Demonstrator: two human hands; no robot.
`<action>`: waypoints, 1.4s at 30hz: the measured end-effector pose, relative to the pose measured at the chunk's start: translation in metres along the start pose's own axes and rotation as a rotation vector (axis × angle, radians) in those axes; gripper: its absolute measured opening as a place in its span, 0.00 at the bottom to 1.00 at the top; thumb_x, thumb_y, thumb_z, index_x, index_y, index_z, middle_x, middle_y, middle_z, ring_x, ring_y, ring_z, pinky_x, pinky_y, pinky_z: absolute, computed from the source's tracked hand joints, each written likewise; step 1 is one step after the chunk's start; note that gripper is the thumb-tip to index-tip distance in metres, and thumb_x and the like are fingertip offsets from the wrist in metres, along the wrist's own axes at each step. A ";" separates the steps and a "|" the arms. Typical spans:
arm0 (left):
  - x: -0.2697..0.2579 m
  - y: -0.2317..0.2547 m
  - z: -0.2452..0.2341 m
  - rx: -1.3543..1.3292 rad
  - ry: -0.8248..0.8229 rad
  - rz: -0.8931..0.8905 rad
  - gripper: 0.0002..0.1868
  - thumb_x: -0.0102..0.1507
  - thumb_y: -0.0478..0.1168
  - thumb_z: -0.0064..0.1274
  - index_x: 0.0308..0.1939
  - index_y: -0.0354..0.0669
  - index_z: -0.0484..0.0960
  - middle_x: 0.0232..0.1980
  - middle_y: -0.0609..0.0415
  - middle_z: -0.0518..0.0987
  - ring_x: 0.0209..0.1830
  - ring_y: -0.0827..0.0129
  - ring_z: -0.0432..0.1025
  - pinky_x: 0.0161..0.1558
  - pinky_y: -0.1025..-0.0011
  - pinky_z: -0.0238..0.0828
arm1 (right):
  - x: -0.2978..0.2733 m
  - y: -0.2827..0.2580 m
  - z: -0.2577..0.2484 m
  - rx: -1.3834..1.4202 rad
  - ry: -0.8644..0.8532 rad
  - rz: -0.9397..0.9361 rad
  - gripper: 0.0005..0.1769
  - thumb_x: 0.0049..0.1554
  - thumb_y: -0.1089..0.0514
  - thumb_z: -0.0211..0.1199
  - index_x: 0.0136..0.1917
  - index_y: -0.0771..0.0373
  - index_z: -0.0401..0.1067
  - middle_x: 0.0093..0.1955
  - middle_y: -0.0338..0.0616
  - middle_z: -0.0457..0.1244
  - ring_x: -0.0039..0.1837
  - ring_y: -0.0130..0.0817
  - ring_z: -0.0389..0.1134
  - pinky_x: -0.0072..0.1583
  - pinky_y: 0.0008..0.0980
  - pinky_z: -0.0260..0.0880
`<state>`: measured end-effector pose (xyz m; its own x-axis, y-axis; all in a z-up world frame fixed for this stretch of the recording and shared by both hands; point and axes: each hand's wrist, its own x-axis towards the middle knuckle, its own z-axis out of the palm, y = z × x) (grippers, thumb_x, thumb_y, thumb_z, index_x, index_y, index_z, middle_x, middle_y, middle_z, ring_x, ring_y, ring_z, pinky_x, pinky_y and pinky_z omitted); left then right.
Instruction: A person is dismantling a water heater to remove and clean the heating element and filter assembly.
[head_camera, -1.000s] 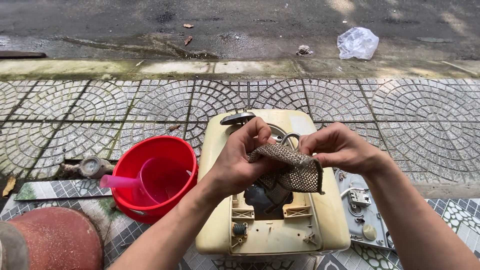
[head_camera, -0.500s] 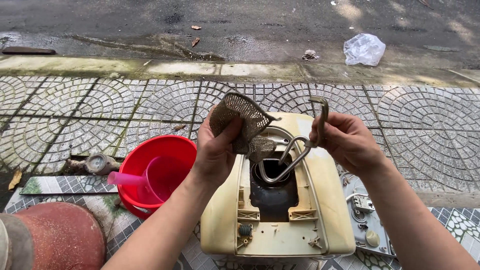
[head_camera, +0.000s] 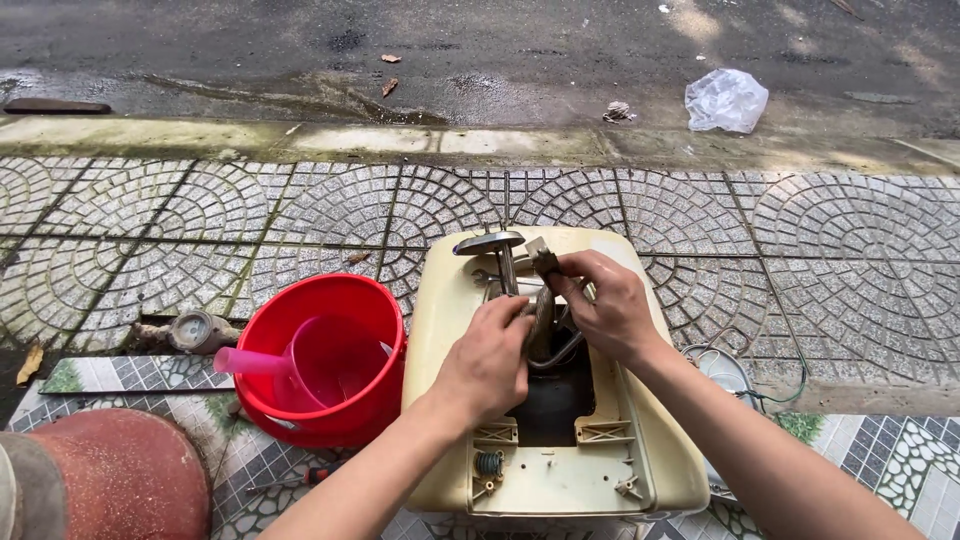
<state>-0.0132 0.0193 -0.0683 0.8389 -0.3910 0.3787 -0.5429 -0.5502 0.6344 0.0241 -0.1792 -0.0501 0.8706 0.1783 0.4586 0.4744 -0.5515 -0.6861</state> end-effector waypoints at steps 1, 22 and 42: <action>-0.003 -0.003 0.005 0.235 -0.027 0.103 0.25 0.56 0.32 0.54 0.58 0.33 0.78 0.62 0.36 0.75 0.65 0.39 0.70 0.58 0.56 0.76 | -0.001 0.004 0.003 -0.086 0.040 -0.071 0.05 0.61 0.57 0.67 0.49 0.59 0.79 0.42 0.45 0.71 0.46 0.43 0.76 0.51 0.41 0.76; -0.034 0.009 0.048 0.828 -0.226 0.188 0.24 0.60 0.37 0.48 0.54 0.19 0.77 0.66 0.24 0.72 0.50 0.44 0.72 0.49 0.59 0.70 | -0.010 0.019 0.012 -0.347 0.099 -0.246 0.08 0.60 0.63 0.61 0.54 0.60 0.70 0.43 0.36 0.68 0.32 0.30 0.65 0.36 0.31 0.67; 0.005 0.030 -0.008 -0.039 0.237 -0.422 0.21 0.53 0.63 0.53 0.23 0.52 0.79 0.26 0.52 0.78 0.43 0.51 0.77 0.46 0.58 0.72 | 0.005 -0.067 0.019 0.932 0.205 0.655 0.16 0.70 0.46 0.43 0.53 0.60 0.60 0.43 0.54 0.67 0.31 0.46 0.73 0.30 0.36 0.78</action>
<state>-0.0255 0.0066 -0.0421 0.9739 0.0423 0.2229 -0.1548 -0.5944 0.7891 -0.0010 -0.1261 -0.0132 0.9881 -0.1024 -0.1145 -0.0733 0.3411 -0.9372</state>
